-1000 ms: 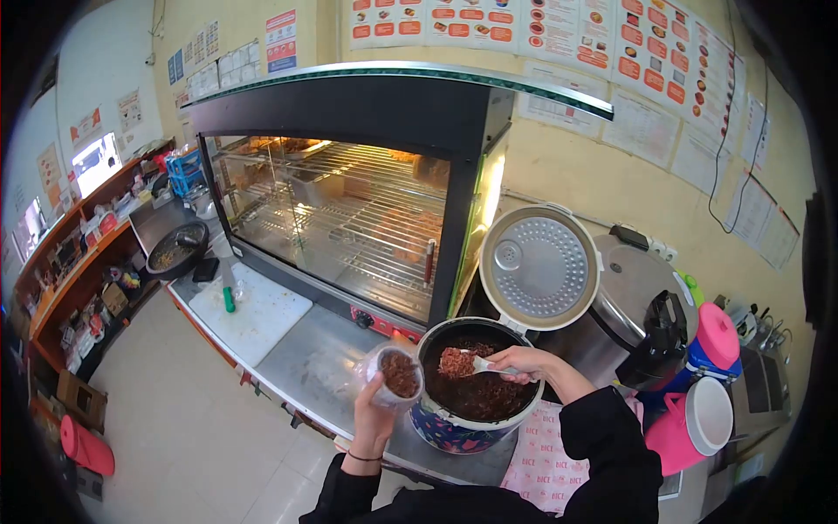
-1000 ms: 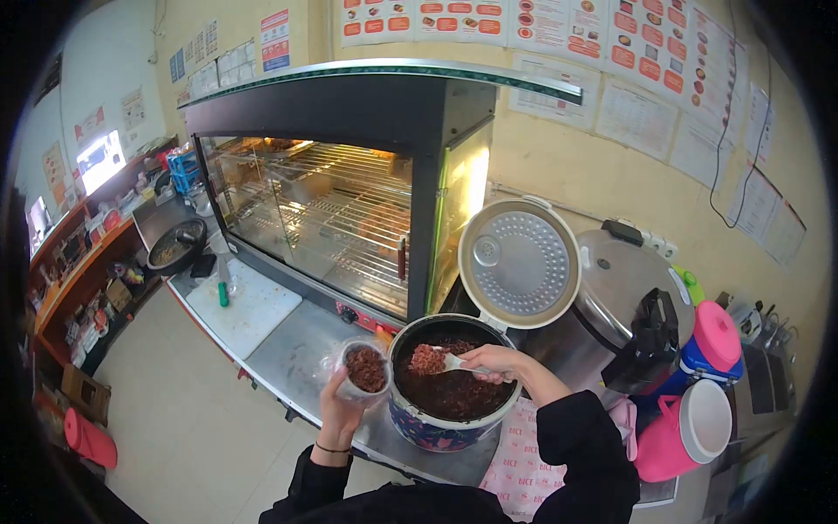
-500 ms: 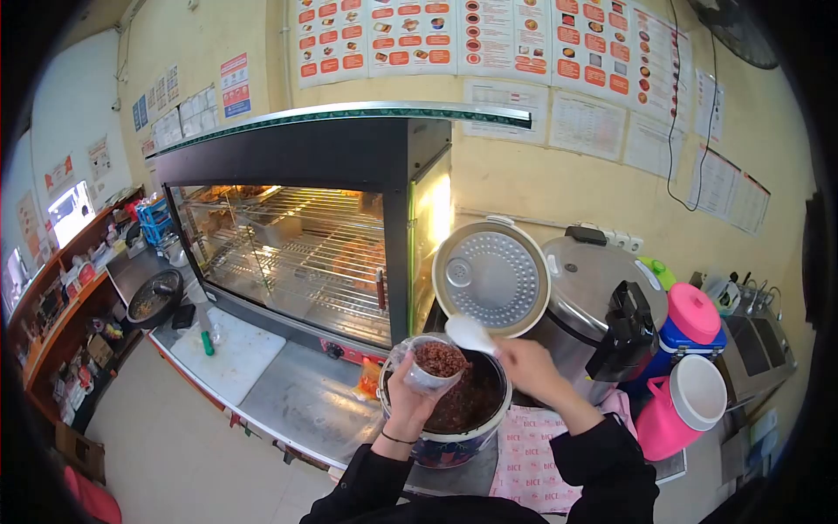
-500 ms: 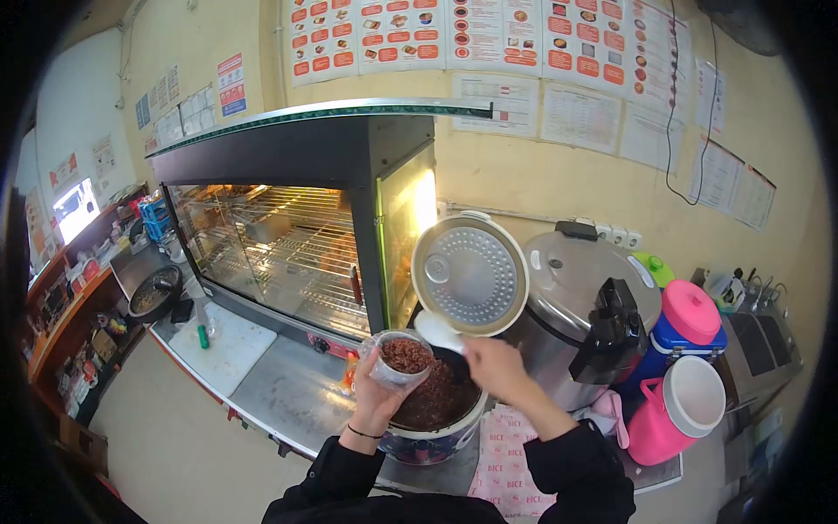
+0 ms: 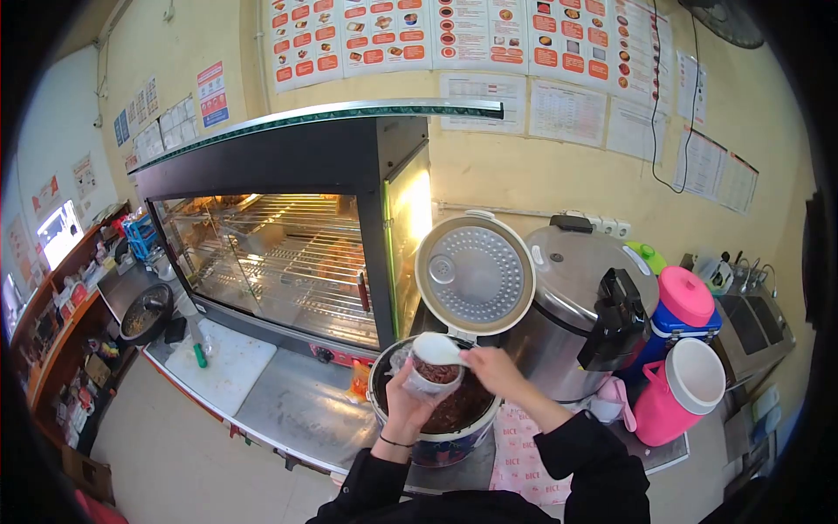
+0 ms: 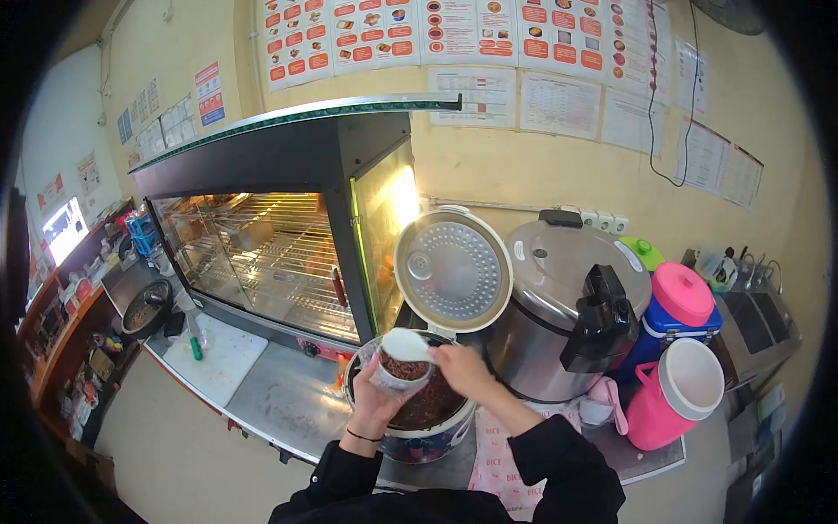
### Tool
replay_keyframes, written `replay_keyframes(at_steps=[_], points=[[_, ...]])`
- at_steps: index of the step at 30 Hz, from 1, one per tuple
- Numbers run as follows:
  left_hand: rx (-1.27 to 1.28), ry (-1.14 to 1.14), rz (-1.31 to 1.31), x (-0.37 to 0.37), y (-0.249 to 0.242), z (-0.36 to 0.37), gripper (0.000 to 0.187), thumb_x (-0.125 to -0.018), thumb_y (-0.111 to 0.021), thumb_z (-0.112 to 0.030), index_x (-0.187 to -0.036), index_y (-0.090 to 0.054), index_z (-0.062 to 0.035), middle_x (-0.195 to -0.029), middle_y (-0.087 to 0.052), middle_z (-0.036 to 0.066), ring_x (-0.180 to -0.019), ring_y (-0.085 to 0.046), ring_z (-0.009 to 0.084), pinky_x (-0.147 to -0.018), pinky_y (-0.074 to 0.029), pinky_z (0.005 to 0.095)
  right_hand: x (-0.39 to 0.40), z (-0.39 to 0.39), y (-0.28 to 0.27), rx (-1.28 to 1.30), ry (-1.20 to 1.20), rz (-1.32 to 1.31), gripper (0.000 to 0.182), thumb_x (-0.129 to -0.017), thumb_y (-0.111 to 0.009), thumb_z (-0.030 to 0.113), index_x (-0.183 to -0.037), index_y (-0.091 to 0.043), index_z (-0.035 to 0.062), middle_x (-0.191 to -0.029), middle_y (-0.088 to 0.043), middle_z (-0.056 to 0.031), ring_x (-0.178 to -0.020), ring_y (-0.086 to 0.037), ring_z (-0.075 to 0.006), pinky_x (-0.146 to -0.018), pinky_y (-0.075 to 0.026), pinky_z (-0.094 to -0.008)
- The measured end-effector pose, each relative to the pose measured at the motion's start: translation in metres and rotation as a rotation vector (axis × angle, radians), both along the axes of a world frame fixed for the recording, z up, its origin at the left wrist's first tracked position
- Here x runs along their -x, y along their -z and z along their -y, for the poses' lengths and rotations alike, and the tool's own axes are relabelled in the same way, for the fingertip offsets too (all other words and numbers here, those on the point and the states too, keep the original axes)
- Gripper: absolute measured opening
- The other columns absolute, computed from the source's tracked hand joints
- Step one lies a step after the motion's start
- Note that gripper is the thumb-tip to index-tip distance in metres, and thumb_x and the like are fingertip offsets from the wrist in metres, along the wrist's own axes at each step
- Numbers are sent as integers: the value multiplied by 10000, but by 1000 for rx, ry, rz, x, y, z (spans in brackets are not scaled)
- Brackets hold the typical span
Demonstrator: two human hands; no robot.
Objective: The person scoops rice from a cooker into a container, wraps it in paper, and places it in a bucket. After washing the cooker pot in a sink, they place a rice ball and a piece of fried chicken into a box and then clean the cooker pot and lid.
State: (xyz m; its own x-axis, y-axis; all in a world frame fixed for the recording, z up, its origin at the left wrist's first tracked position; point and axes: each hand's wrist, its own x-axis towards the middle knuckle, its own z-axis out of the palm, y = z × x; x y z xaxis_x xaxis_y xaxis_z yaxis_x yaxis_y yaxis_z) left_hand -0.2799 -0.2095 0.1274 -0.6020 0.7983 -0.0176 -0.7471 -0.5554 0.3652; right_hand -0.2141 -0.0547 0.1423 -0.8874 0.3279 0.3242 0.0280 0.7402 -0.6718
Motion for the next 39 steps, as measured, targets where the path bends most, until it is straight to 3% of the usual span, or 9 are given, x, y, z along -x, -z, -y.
replay_keyframes(at_steps=[2,5,10,14,27,30,33,36,39], points=[[-3,-12,19,-2,-5,1,475,-815,-411,-341,-1202,-339,-76,-1219,-369,158,-1132,-351,343,-891,-324,534,2,-11,-18,230,-11,127,432,-845,-407,353,-637,-500,-14,-514,-463,-98,-483,-458,-183,-499,-369,-329],[-7,-50,-29,4,-7,3,475,-807,-399,-353,-1200,-348,-91,-1215,-373,154,-1134,-346,346,-887,-323,543,-3,11,-22,-16,-27,148,374,-843,-395,317,-712,-541,-1,-664,-526,-219,-648,-515,-389,-572,-387,-420],[-61,-81,-14,10,-6,14,498,-794,-406,-367,-1206,-350,-91,-1222,-372,155,-1139,-343,344,-890,-322,536,-5,-4,-31,231,-8,125,387,-853,-382,312,-687,-547,4,-618,-523,-208,-563,-503,-347,-544,-392,-384],[-109,-118,-52,16,-12,23,491,-802,-408,-346,-1212,-343,-84,-1226,-373,146,-1141,-346,334,-894,-324,525,-6,31,-17,-108,-18,-24,347,-846,-421,293,-685,-513,1,-582,-488,-184,-529,-487,-345,-505,-371,-387],[-13,-173,-185,20,-17,48,530,-793,-380,-429,-1207,-365,-99,-1199,-404,153,-1109,-390,326,-851,-376,511,11,28,-40,27,27,94,358,-841,-379,325,-784,-578,33,-746,-567,-187,-725,-540,-360,-630,-413,-435],[10,-114,-169,21,-10,66,533,-800,-361,-445,-1201,-370,-93,-1174,-427,151,-1059,-443,322,-779,-441,492,7,16,-31,-236,220,418,348,-821,-420,321,-780,-609,32,-775,-583,-179,-774,-550,-342,-657,-422,-434],[32,-72,-94,-1,-4,64,538,-802,-348,-452,-1194,-369,-84,-1154,-438,159,-997,-486,341,-677,-498,487,4,16,11,-558,183,194,325,-797,-466,325,-774,-624,42,-809,-545,-159,-814,-484,-307,-693,-407,-399],[2,30,-86,-33,-2,48,552,-799,-353,-450,-1189,-357,-59,-1147,-434,178,-983,-484,372,-628,-508,510,-23,20,-1,-88,134,-299,290,-837,-435,279,-842,-601,42,-759,-524,-150,-780,-483,-278,-664,-402,-365],[95,137,-139,-71,12,22,550,-814,-332,-436,-1176,-364,-23,-1116,-468,167,-973,-500,344,-692,-498,483,-75,9,19,691,-87,-73,477,-867,-352,411,-1026,-537,1,-917,-575,-100,-866,-532,-175,-783,-404,-277]])
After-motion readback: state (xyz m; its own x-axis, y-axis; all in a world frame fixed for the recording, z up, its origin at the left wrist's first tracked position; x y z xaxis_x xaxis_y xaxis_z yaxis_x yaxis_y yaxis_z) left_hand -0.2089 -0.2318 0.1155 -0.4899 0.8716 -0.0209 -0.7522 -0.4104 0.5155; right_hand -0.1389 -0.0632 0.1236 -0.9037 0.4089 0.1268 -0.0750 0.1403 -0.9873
